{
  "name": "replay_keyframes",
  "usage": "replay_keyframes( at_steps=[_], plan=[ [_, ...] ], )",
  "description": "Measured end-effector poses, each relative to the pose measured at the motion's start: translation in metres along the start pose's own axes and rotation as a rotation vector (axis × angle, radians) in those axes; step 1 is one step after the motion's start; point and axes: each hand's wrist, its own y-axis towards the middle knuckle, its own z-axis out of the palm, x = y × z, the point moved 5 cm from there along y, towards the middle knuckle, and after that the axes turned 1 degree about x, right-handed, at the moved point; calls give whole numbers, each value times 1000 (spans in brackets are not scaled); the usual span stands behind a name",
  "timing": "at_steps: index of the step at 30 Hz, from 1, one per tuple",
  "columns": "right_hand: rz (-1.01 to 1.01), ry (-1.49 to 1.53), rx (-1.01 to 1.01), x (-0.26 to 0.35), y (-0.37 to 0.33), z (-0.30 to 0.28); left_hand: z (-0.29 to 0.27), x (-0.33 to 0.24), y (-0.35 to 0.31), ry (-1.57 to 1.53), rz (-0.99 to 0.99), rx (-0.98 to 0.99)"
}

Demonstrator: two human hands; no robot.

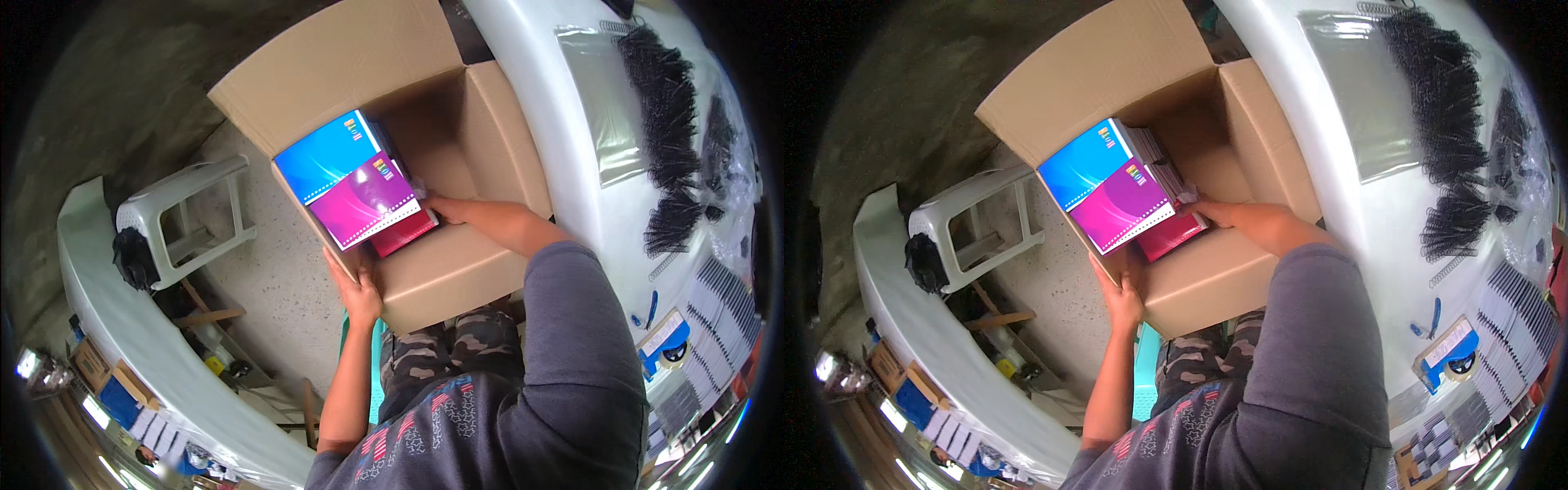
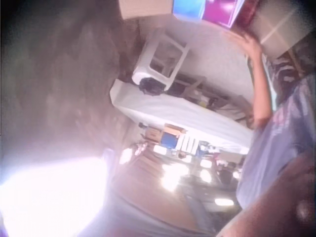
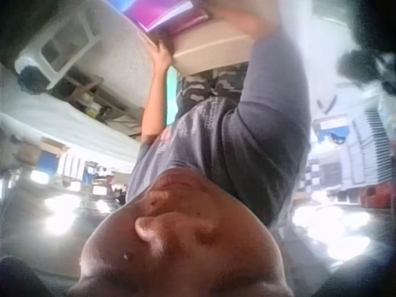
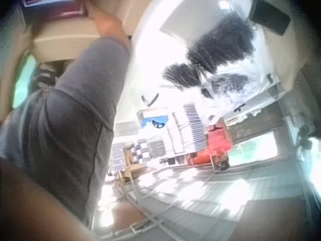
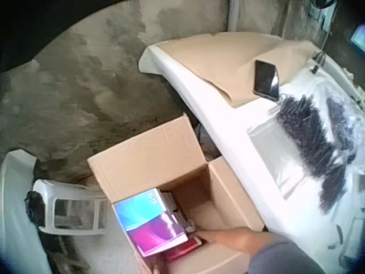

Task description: The person packs spiral notebooks into plastic sleeves by hand, secures the sleeves with adhesive tape from a dispenser, and places the finished items into a cardboard box.

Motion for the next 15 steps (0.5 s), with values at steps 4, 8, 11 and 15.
replay_keyframes(
  at_steps=[4,8,11,15],
  plan=[
    [140,92,-145,21,-32,-2,-1,2,0,-27,7,-32],
    [127,-34,-307,37,-59,-4,-2,3,-2,-44,-4,-37],
    [193,-7,-303,50,-80,3,-3,-1,-3,0,6,-28],
    [202,-100,-449,71,-110,9,-2,1,-3,-32,39,-52]
  ],
)
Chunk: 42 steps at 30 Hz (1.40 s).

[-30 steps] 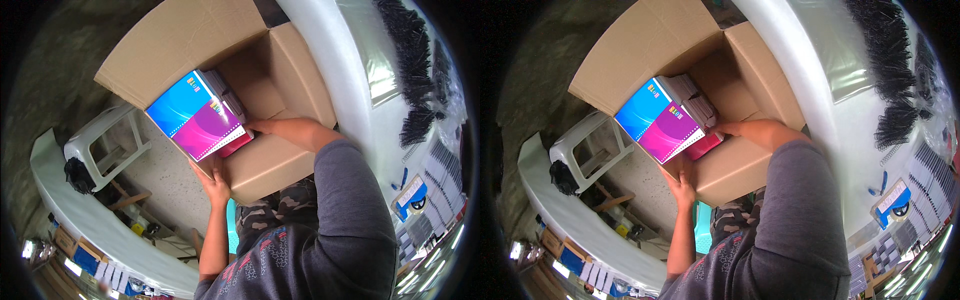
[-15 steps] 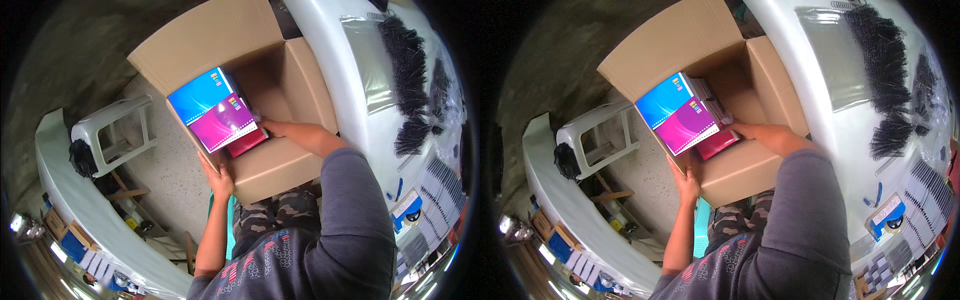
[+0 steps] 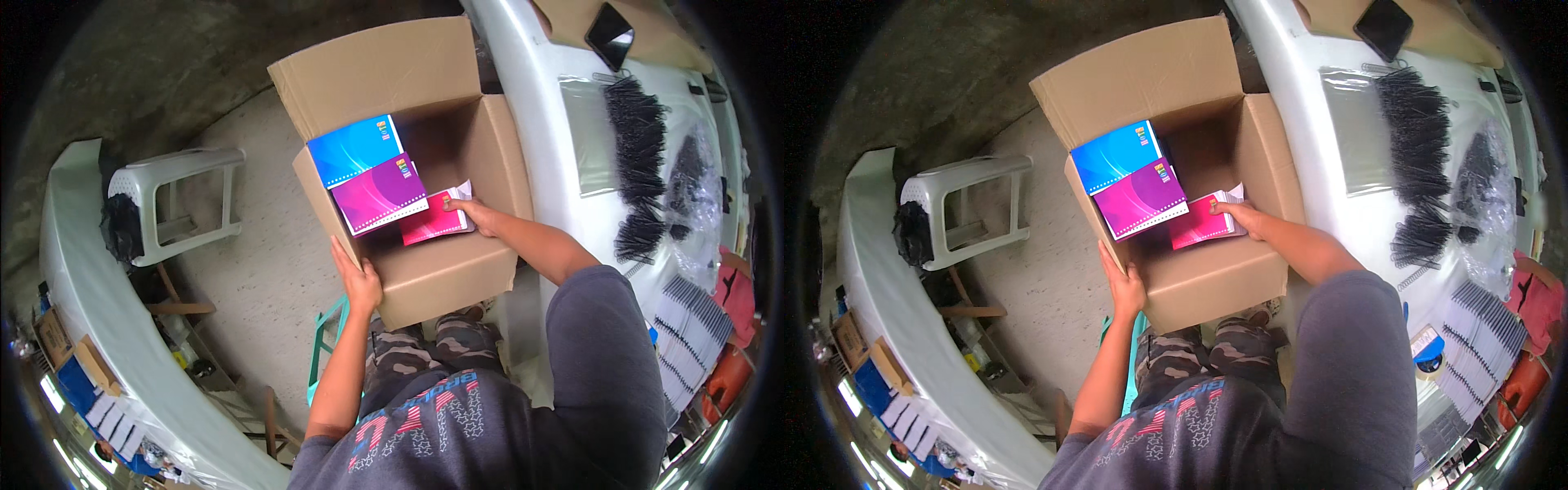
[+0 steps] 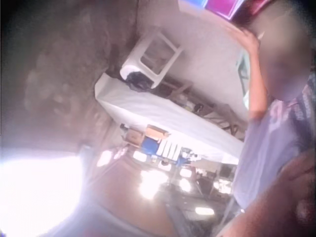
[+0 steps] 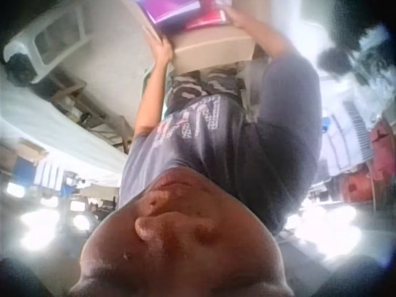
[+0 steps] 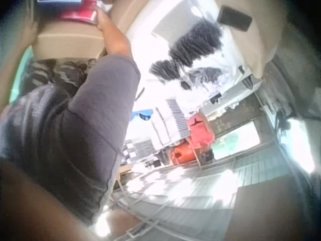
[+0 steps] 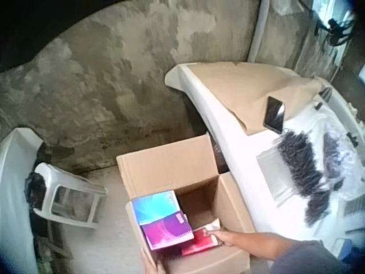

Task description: The person packs spiral notebooks into plastic sleeves by hand, secures the sleeves with adhesive tape from a dispenser, and places the finished items into a cardboard box.

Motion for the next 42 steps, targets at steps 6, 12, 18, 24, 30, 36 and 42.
replay_keyframes(
  at_steps=[6,12,18,24,30,36,42],
  plan=[
    [-15,-139,-225,28,-60,12,0,6,-3,33,10,-42],
    [-68,-144,-224,30,-109,15,3,7,-6,58,-9,-35],
    [-212,-79,-90,30,-180,22,-16,-30,-25,290,3,-189],
    [-417,310,129,11,-251,36,29,-66,-51,-840,-75,267],
    [-566,590,247,-57,-330,36,52,-149,-75,-1266,-455,1125],
    [-750,844,196,-173,-397,23,73,-208,-183,-749,-341,1221],
    [-831,969,54,-323,-449,5,130,-207,-294,-312,-279,1244]
  ],
)
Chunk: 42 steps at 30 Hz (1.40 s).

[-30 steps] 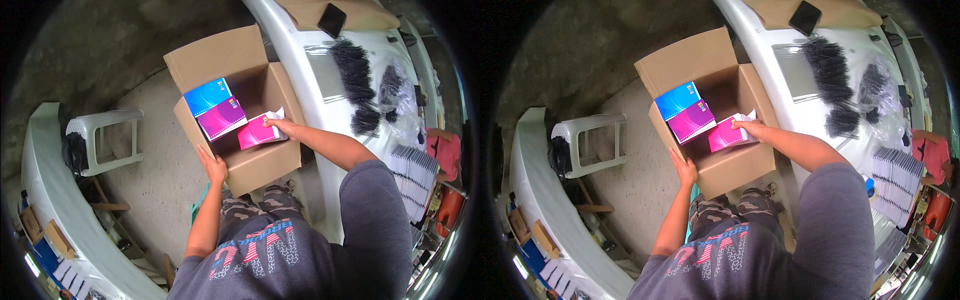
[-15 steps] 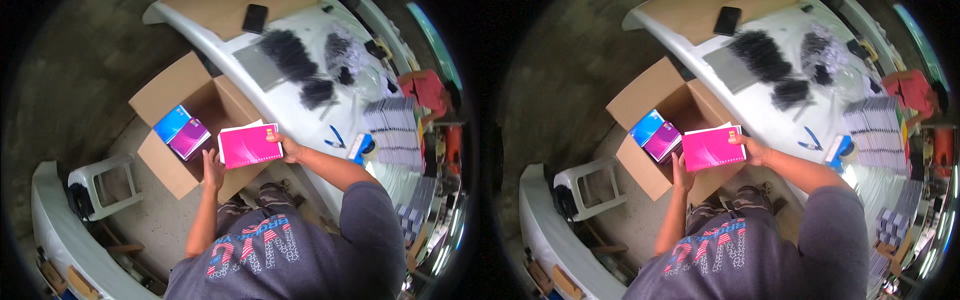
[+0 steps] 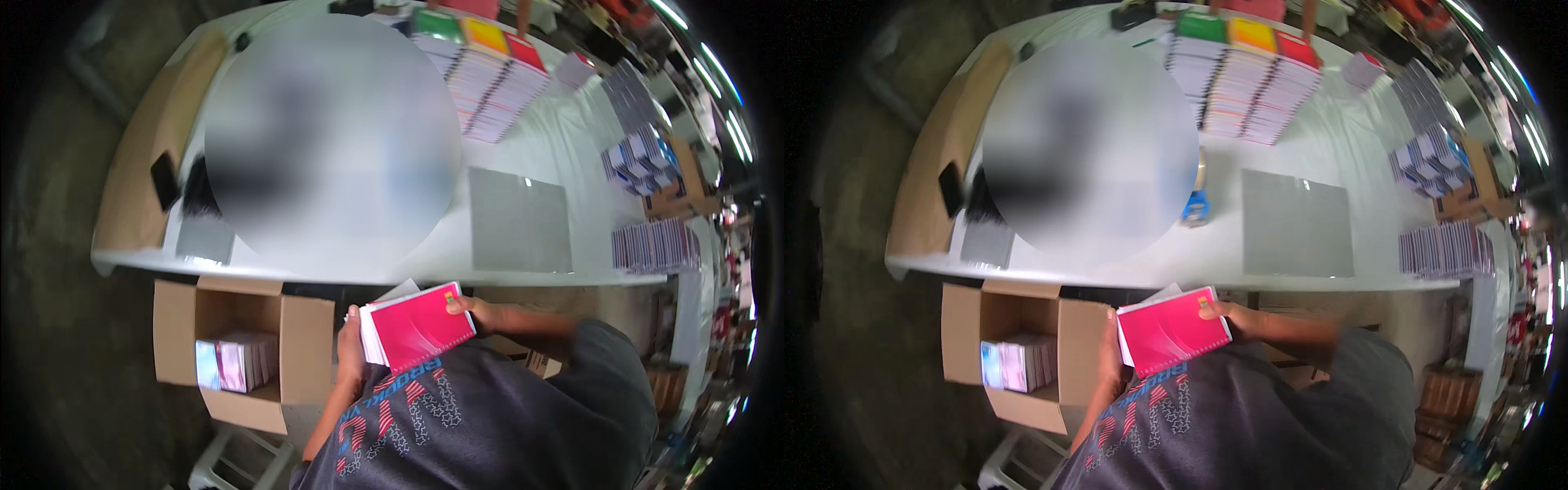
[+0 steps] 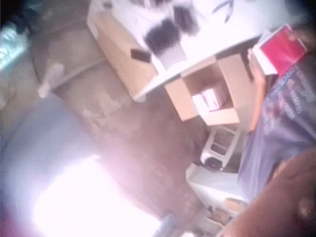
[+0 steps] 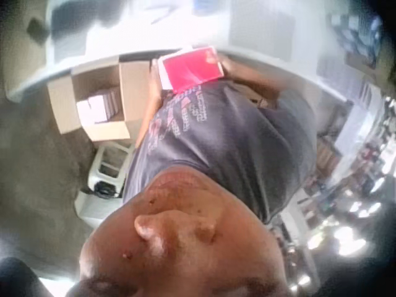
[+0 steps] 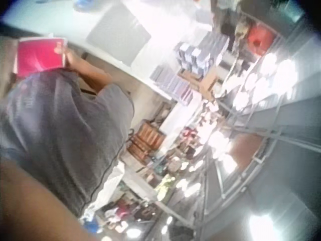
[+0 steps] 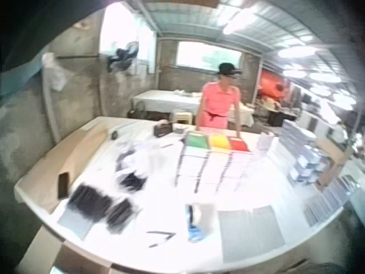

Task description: The person packs spiral notebooks into plastic sleeves by hand, secures the sleeves with adhesive tape from a dispenser, and places the finished items into a cardboard box.

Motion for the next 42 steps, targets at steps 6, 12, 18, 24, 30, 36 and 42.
replay_keyframes(
  at_steps=[6,12,18,24,30,36,42],
  plan=[
    [-396,210,-41,26,-103,-110,174,5,48,372,22,182],
    [-877,457,-173,129,-177,-216,377,12,135,339,-53,470],
    [-1060,411,-302,289,-198,-351,429,-12,125,494,350,327],
    [-1085,342,-519,429,-150,-468,344,-42,105,467,592,79],
    [-907,292,-661,493,-111,-511,186,-140,90,657,970,-666],
    [-692,343,-627,511,-127,-510,119,-171,120,1366,957,-930],
    [-898,57,-1134,477,-176,-489,81,-184,186,1692,933,-817]
  ],
)
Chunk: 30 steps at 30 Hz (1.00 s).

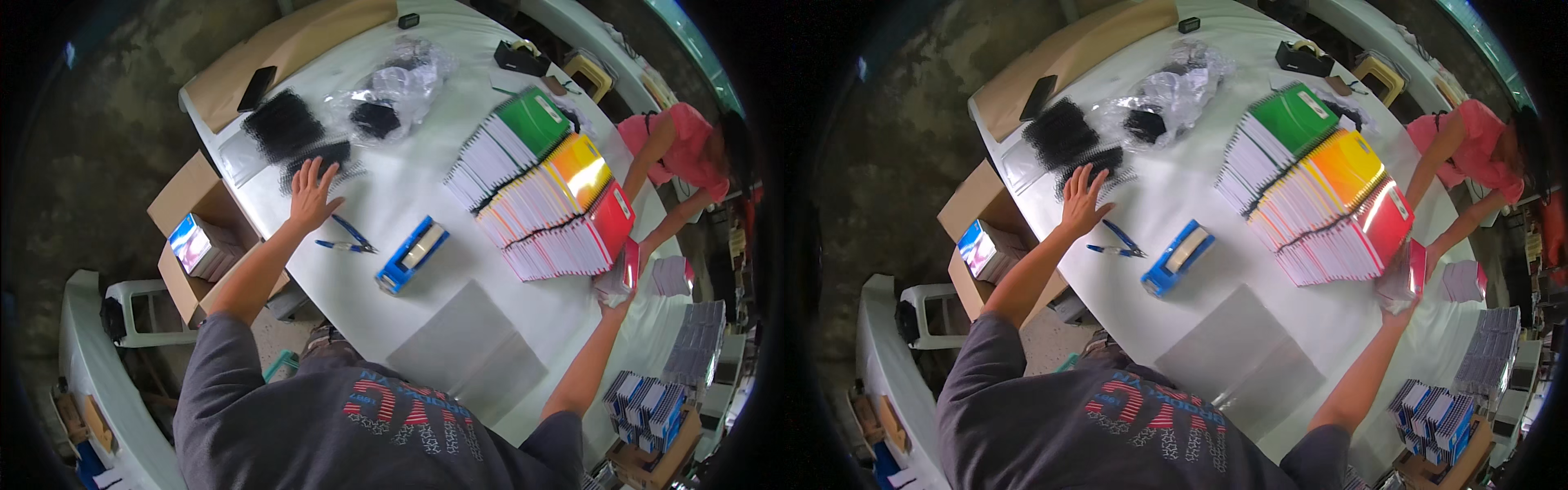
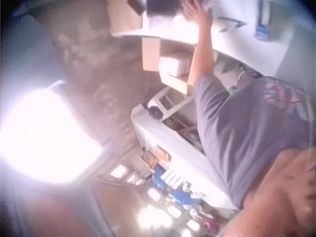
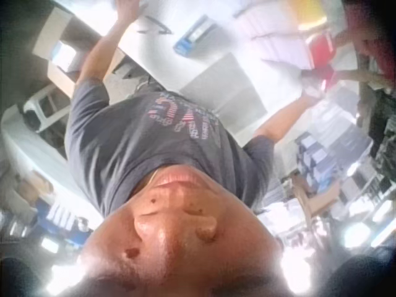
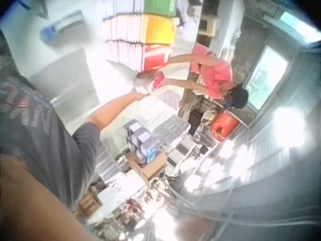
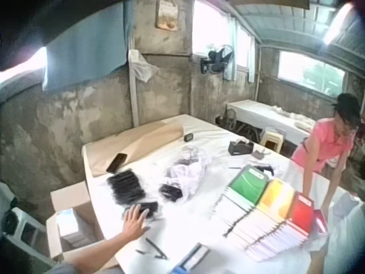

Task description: The person packs spiral notebooks into plastic sleeves by hand, secures the sleeves with adhesive tape from a dispenser, and places the finished items into a cardboard box.

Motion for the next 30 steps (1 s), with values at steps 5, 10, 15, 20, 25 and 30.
replay_keyframes(
  at_steps=[5,10,15,20,25,30],
  plan=[
    [-714,192,-529,10,-259,41,-17,70,47,-19,-156,-40],
    [-90,51,785,-120,-494,280,-37,206,134,-46,-242,-224],
    [923,-71,552,-301,-540,435,-8,252,178,-31,-434,492],
    [710,-184,531,-334,-526,490,-18,237,171,-23,-315,359],
    [705,-198,672,-342,-497,498,-4,225,174,-146,-304,595],
    [763,103,913,-330,-511,519,4,201,162,-693,-252,1015]
  ],
)
